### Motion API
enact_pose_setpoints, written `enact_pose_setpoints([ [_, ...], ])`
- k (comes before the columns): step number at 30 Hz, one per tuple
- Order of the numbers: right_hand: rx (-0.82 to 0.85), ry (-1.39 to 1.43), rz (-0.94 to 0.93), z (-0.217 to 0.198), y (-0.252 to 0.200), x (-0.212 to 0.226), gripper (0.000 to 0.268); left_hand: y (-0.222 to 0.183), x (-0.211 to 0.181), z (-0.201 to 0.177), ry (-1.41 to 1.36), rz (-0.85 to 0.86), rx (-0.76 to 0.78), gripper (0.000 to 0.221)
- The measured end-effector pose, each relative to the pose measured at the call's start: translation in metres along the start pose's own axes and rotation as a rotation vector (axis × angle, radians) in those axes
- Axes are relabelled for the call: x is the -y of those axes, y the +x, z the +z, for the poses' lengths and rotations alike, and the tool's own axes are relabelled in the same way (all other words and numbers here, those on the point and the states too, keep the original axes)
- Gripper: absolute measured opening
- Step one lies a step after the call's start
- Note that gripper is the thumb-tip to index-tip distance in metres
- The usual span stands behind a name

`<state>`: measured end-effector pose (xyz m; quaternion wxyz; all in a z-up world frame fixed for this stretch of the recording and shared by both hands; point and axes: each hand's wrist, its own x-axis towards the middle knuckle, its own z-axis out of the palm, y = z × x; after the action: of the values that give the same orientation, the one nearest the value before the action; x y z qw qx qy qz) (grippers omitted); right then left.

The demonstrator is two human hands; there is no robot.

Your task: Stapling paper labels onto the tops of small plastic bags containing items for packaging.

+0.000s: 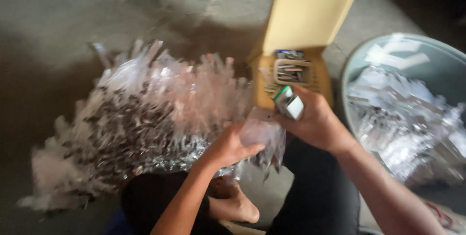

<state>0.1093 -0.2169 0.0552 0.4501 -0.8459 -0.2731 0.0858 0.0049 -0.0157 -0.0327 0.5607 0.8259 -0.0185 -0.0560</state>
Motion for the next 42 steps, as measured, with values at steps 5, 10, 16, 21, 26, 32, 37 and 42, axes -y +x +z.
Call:
enact_pose_setpoints([
  [5, -0.16, -0.267, 0.219, -0.062, -0.008, -0.038, 0.058, 0.016, 0.036, 0.043, 0.298, -0.031, 0.181, 0.034],
  [10, -0.365, -1.056, -0.283, -0.204, 0.0, -0.154, 0.028, 0.018, 0.107, 0.053, 0.104, -0.195, 0.179, 0.035],
  [16, -0.574, -0.829, -0.238, -0.268, -0.028, -0.218, 0.06, 0.037, 0.118, 0.051, 0.149, -0.414, 0.218, 0.036],
  [21, -0.556, -1.004, -0.205, -0.192, -0.086, -0.252, 0.018, 0.056, 0.131, 0.053, 0.215, -0.392, 0.147, 0.038],
  [26, -0.164, -0.583, 0.393, -0.075, -0.166, -0.323, 0.014, 0.092, 0.139, 0.058, 0.246, -0.168, -0.081, 0.031],
  [32, -0.024, -0.387, 0.522, -0.1, -0.172, -0.319, 0.027, 0.152, 0.135, 0.095, 0.634, 0.086, -0.356, 0.035],
  [37, -0.191, -0.46, 0.638, -0.12, -0.146, -0.25, 0.03, 0.187, 0.155, 0.144, 0.795, -0.07, -0.408, 0.049],
  [42, -0.397, -0.164, 0.662, -0.109, -0.095, -0.155, 0.02, 0.208, 0.152, 0.15, 0.777, -0.204, -0.399, 0.042],
])
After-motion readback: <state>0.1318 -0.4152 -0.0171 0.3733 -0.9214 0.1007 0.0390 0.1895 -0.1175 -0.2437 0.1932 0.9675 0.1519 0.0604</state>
